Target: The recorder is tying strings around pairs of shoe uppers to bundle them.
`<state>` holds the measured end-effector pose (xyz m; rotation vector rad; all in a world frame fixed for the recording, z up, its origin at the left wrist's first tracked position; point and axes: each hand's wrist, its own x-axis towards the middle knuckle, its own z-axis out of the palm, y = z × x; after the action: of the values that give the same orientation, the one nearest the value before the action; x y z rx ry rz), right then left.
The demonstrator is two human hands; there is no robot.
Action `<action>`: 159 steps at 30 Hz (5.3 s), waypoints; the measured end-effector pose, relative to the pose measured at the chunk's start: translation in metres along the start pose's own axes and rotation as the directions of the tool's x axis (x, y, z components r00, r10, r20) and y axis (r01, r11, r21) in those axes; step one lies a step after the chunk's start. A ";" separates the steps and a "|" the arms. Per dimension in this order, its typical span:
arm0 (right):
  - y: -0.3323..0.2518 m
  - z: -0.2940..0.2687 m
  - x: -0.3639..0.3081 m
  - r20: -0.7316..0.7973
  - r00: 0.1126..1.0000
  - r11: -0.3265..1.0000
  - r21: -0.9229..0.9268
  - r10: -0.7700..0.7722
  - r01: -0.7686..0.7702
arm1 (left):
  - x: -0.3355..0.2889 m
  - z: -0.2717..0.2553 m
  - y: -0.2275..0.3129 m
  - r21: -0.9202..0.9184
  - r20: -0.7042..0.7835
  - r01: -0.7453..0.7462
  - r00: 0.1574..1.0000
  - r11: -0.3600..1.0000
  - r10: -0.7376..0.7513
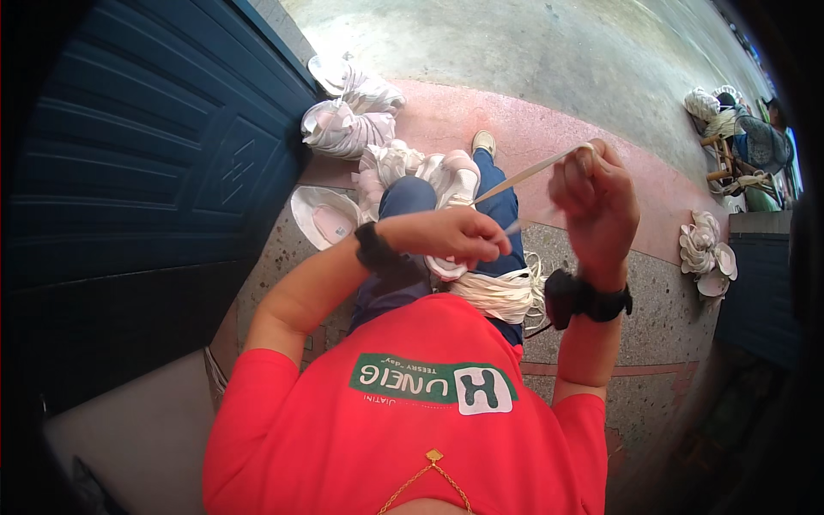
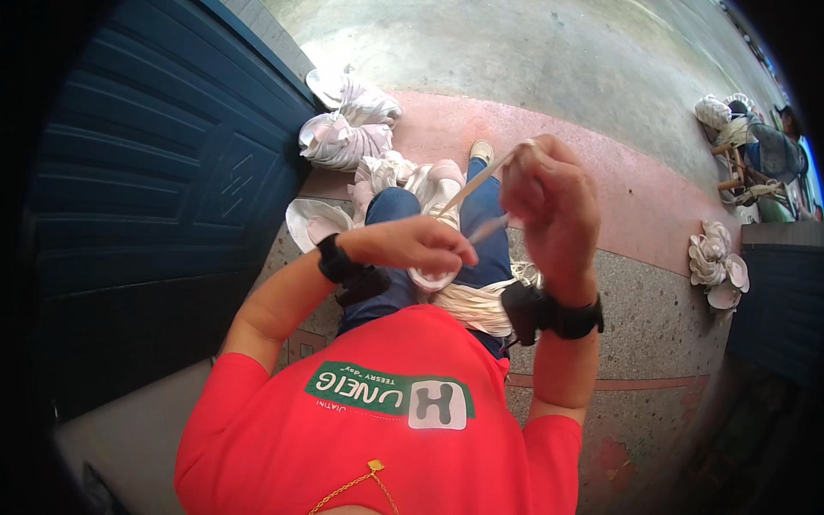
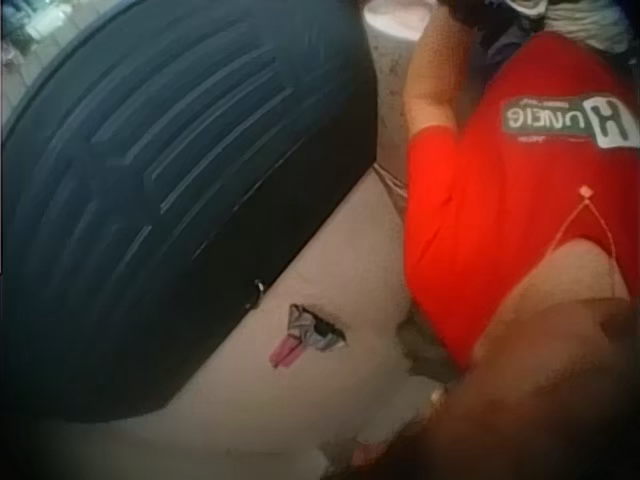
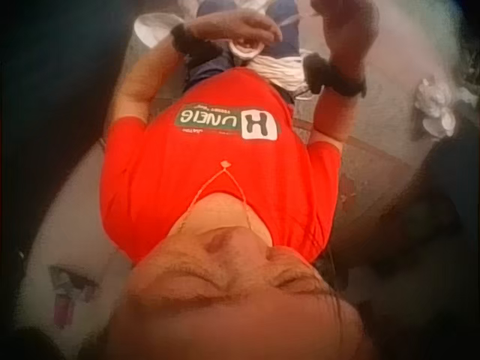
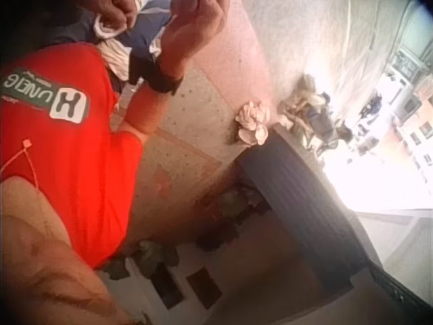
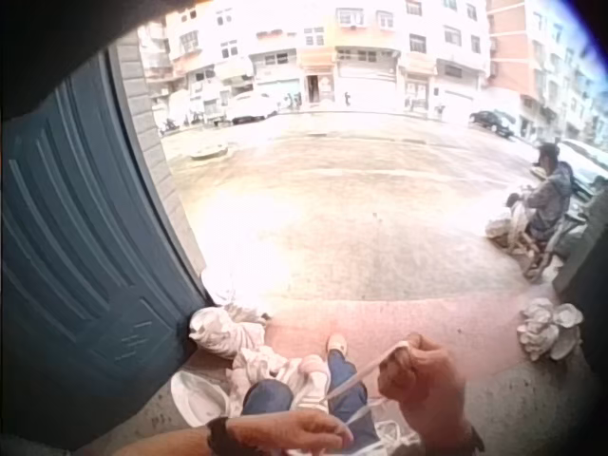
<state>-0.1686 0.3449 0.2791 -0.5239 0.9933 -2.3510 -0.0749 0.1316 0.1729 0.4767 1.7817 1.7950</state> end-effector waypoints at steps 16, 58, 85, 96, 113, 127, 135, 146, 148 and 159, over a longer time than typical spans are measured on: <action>0.049 -0.196 -0.072 -0.386 0.909 0.485 -0.832 -0.159 -0.268 | -0.075 -0.079 -0.066 -0.035 -0.727 0.449 0.602 0.893 -0.331; 0.207 -0.131 -0.100 0.039 0.997 -0.387 -0.920 0.072 0.064 | -0.038 0.022 -0.127 0.766 -0.592 0.527 0.801 0.369 0.087; 0.172 -0.092 -0.035 0.153 0.972 -0.033 -0.988 -0.179 0.150 | 0.012 -0.015 -0.035 0.206 -0.647 0.185 0.763 0.961 -0.008; 0.175 -0.216 -0.073 -0.307 0.951 0.284 -0.916 -0.046 -0.282 | -0.150 -0.173 -0.250 0.419 -0.908 0.736 0.339 0.532 0.247; 0.187 -0.137 -0.099 -0.132 0.973 0.048 -0.988 0.190 -0.144 | -0.260 -0.187 -0.323 -0.124 -0.982 0.549 -0.187 0.827 -0.023; 0.273 0.084 0.000 0.244 0.918 0.002 -0.967 0.313 0.256 | -0.164 -0.049 0.043 0.334 -0.861 -0.034 0.397 0.942 0.319; 0.237 -0.001 -0.005 -0.116 0.966 0.319 -0.929 0.232 -0.188 | -0.161 -0.089 -0.251 -0.349 -0.867 -0.200 0.439 0.916 -0.235; 0.246 -0.094 -0.072 -0.313 0.861 0.765 -0.404 0.401 -0.503 | -0.174 -0.074 -0.114 0.121 -0.818 0.389 0.560 0.913 -0.130; 0.222 -0.101 -0.093 -0.224 0.845 0.835 -0.170 0.485 -0.524 | -0.178 -0.062 -0.069 0.135 -0.769 0.394 0.620 0.909 -0.155; 0.201 -0.143 -0.141 -0.310 0.748 0.791 0.024 0.587 -0.611 | -0.060 0.028 -0.102 0.389 -0.688 0.583 0.699 0.713 -0.196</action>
<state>-0.0699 0.3889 0.0162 0.1448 1.1808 -1.8258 0.0035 0.1127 0.0816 -0.3509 2.6486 1.0843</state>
